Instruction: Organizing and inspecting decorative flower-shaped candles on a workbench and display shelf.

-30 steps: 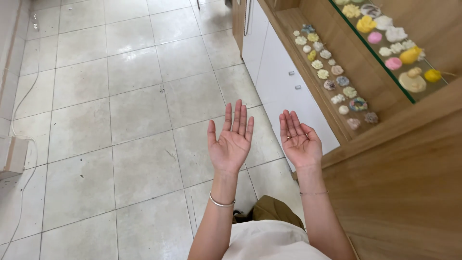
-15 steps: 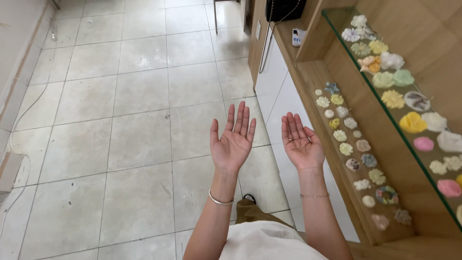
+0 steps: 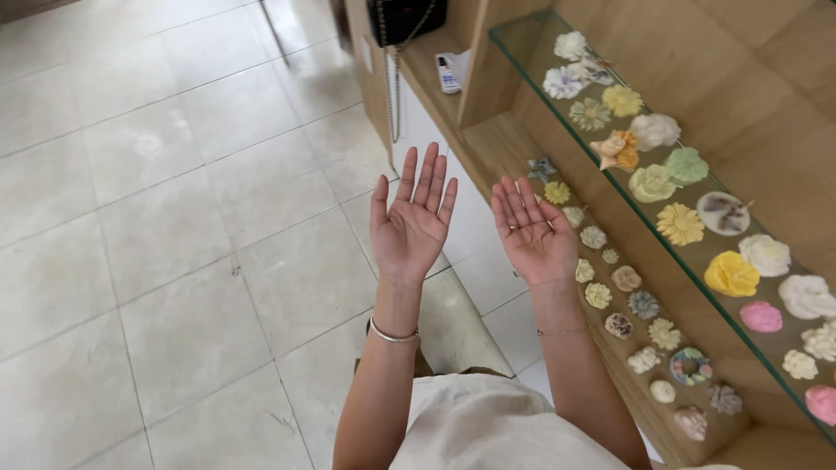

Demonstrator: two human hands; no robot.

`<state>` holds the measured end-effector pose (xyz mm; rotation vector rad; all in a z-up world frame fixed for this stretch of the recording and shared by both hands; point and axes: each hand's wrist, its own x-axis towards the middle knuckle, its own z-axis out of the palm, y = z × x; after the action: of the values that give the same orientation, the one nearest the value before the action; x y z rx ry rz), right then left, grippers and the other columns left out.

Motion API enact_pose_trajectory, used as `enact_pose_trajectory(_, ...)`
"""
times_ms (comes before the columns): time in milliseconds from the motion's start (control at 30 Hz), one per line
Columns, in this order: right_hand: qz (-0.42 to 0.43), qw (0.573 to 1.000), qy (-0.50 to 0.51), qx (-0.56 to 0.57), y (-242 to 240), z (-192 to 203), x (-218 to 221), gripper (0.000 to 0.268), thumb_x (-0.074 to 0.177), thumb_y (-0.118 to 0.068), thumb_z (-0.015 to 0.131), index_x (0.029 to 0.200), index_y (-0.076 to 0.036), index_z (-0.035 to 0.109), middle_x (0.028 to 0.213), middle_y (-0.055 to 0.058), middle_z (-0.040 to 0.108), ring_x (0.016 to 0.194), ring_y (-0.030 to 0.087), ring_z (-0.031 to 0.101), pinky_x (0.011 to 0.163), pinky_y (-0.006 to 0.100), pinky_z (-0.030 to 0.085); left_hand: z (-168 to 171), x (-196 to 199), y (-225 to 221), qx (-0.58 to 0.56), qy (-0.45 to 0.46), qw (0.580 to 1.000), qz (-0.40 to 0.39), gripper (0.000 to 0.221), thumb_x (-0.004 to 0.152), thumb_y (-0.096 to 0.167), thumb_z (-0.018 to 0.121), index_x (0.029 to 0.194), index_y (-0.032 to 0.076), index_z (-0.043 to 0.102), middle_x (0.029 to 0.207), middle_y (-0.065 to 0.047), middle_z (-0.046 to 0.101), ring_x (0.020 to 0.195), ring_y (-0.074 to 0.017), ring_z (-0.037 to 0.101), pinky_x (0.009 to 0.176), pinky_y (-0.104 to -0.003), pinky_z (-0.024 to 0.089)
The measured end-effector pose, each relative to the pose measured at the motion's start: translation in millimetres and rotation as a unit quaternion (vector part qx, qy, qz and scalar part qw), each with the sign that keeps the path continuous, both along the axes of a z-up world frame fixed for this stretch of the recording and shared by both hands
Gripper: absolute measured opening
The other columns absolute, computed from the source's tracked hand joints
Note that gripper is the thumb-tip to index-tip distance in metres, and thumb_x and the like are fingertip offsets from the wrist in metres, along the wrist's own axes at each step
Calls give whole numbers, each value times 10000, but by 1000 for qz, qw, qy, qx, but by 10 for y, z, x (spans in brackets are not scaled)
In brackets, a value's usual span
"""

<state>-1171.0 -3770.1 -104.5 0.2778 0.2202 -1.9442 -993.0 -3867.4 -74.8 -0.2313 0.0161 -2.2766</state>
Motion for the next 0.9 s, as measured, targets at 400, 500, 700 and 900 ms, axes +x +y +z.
enact_pose_trajectory(400, -199, 980, -14, 3, -970, -124, -369, 462, 1008, -142, 409, 1385, 99, 523, 1504, 296, 517, 1432, 402, 465, 1208, 498, 384, -142, -1316, -1638, -571, -367, 728, 92, 625, 956, 176, 723, 1498, 29, 448, 1523, -166, 524, 1406, -309, 532, 1188, -426, 436)
enact_pose_trajectory(500, -246, 969, -13, 31, -1213, -152, -404, 445, 1011, -150, 411, 1372, 86, 521, 1484, 313, 518, 1409, 406, 488, 1212, 511, 379, 110, -1568, -1904, -689, -408, 581, 143, 719, 859, 159, 803, 1493, 95, 470, 1409, -132, 579, 1304, -302, 616, 1087, -398, 531)
enact_pose_trajectory(700, -294, 954, 26, 61, -1555, -239, -415, 478, 1019, -214, 377, 1376, 48, 554, 1420, 243, 570, 1356, 377, 511, 1202, 529, 370, 201, -2179, -2267, -785, -387, 477, 82, 758, 804, 339, 843, 1425, 87, 490, 1393, -140, 558, 1235, -354, 585, 959, -453, 523)
enact_pose_trajectory(900, -346, 933, -1, 97, -1712, -231, -401, 478, 1011, -247, 357, 1329, 39, 571, 1384, 238, 594, 1330, 378, 529, 1180, 533, 380, -33, -2582, -2258, -808, -361, 454, 101, 803, 749, 410, 869, 1393, 88, 516, 1331, -139, 601, 1272, -354, 567, 944, -464, 526)
